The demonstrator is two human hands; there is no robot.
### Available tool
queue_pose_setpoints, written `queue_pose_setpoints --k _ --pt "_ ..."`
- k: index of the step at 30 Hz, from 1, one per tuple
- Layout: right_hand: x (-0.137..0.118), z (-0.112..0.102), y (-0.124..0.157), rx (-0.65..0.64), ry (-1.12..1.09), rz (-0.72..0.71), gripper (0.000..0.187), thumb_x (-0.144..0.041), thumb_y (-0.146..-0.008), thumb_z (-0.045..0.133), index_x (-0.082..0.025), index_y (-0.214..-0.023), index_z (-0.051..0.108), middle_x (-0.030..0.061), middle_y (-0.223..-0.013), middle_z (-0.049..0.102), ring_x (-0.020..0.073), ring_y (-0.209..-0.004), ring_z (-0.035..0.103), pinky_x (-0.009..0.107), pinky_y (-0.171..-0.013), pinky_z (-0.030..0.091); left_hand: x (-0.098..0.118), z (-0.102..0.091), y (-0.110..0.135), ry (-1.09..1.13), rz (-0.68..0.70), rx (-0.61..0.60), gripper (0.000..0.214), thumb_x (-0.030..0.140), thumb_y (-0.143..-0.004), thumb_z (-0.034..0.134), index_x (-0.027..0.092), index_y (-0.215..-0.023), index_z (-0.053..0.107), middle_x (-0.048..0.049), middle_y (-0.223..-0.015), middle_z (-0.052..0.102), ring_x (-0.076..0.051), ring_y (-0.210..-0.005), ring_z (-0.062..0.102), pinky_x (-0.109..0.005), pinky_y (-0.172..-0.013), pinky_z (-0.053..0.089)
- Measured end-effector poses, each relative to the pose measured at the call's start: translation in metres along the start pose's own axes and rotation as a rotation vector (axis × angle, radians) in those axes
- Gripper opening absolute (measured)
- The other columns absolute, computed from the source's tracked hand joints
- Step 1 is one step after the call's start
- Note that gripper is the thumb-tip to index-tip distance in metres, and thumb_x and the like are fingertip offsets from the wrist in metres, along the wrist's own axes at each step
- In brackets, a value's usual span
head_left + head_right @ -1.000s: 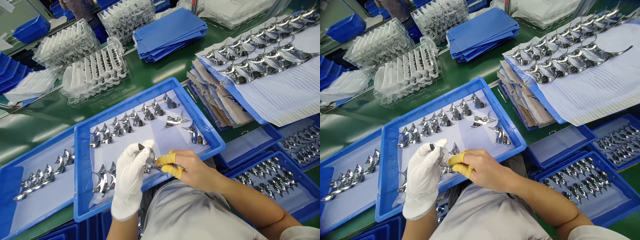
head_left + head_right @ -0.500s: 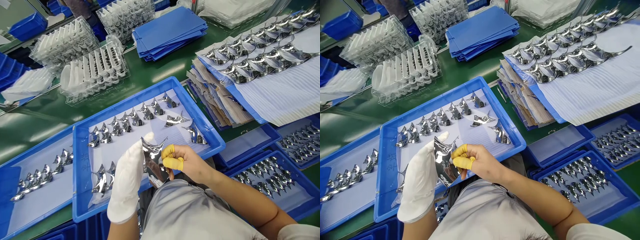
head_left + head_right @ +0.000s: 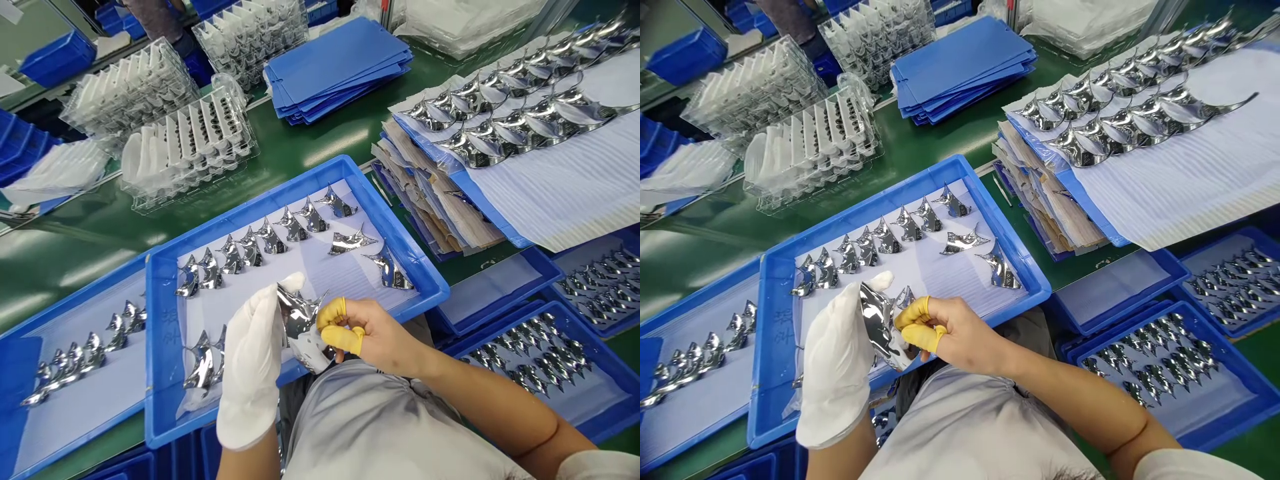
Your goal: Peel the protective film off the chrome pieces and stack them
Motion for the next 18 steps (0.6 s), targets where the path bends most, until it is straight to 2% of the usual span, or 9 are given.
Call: queue_pose_setpoints --k 2,4,6,8,10,12,15,18 --pt "0.0 0.0 0.0 0.004 0.025 -0.003 0.011 -0.025 -0.084 0.065 -0.015 -0.082 0.061 0.0002 -0.083 0.058 0.0078 -0.068 0.053 0.018 -0.058 0.054 0.002 0.004 0.001 -0.003 -0.048 -0.059 0.04 0.043 -0.084 0.071 0.023 -0.119 0.07 0.0002 -0.068 0.067 -0.014 -0.047 0.061 -0.027 -0.046 0.053" --pt "-0.001 -0.001 0.0 0.005 0.042 -0.006 0.011 -0.025 -0.083 0.066 -0.015 -0.082 0.061 0.0007 -0.084 0.059 0.0083 -0.07 0.054 0.019 -0.058 0.053 0.003 0.005 0.002 -0.03 -0.043 -0.06 0.049 0.037 -0.077 0.08 0.026 -0.123 0.067 0.0049 -0.063 0.063 -0.01 -0.041 0.056 -0.022 -0.041 0.049" --pt "-0.001 -0.001 0.0 0.012 0.02 0.012 0.012 -0.025 -0.084 0.065 -0.015 -0.082 0.06 0.0 -0.083 0.059 0.0077 -0.067 0.055 0.019 -0.057 0.053 0.003 0.003 0.0 -0.08 0.007 0.0 0.042 0.038 -0.078 0.079 0.025 -0.117 0.07 0.004 -0.068 0.066 -0.011 -0.05 0.061 -0.019 -0.045 0.051" --pt "0.001 -0.001 -0.001 0.015 -0.045 0.049 0.013 -0.026 -0.085 0.064 -0.015 -0.081 0.059 -0.0021 -0.077 0.058 0.0065 -0.061 0.056 0.019 -0.057 0.052 0.001 0.0 -0.002 -0.126 0.087 0.057 0.031 0.04 -0.084 0.072 0.023 -0.11 0.074 -0.0003 -0.083 0.073 -0.015 -0.072 0.07 -0.02 -0.061 0.057" --pt "0.003 0.0 -0.002 0.006 -0.126 0.077 0.014 -0.027 -0.086 0.064 -0.015 -0.081 0.058 -0.0044 -0.068 0.057 0.006 -0.055 0.056 0.02 -0.055 0.05 -0.002 -0.003 -0.005 -0.12 0.156 0.036 0.028 0.039 -0.087 0.069 0.023 -0.11 0.075 -0.0026 -0.107 0.075 -0.019 -0.099 0.07 -0.023 -0.083 0.058" --pt "0.005 0.0 -0.003 0.001 -0.199 0.07 0.015 -0.028 -0.085 0.066 -0.016 -0.082 0.058 -0.0053 -0.062 0.057 0.0064 -0.051 0.056 0.02 -0.053 0.049 -0.005 -0.004 -0.006 -0.051 0.151 -0.042 0.031 0.035 -0.087 0.068 0.025 -0.117 0.073 -0.0018 -0.12 0.072 -0.019 -0.113 0.066 -0.023 -0.094 0.054" --pt "0.008 -0.001 -0.005 0.014 -0.293 0.038 0.018 -0.03 -0.084 0.069 -0.016 -0.082 0.058 -0.0048 -0.061 0.059 0.0073 -0.05 0.056 0.019 -0.051 0.047 -0.007 -0.003 -0.005 0.033 0.09 -0.119 0.042 0.032 -0.087 0.069 0.026 -0.129 0.067 -0.0021 -0.106 0.076 -0.018 -0.1 0.07 -0.024 -0.086 0.056" --pt "0.009 0.0 -0.006 -0.003 -0.384 0.058 0.021 -0.031 -0.085 0.071 -0.016 -0.08 0.057 -0.0038 -0.06 0.061 0.0075 -0.05 0.057 0.019 -0.051 0.046 -0.007 0.004 -0.005 0.031 0.063 -0.111 0.045 0.033 -0.084 0.072 0.025 -0.128 0.067 -0.0036 -0.101 0.075 -0.02 -0.09 0.071 -0.028 -0.081 0.058"
Point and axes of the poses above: each hand's wrist, its own y-axis away from the middle knuckle, its own z-axis out of the palm, x = y × z, the point moved 2 cm from there along -y, towards the middle knuckle
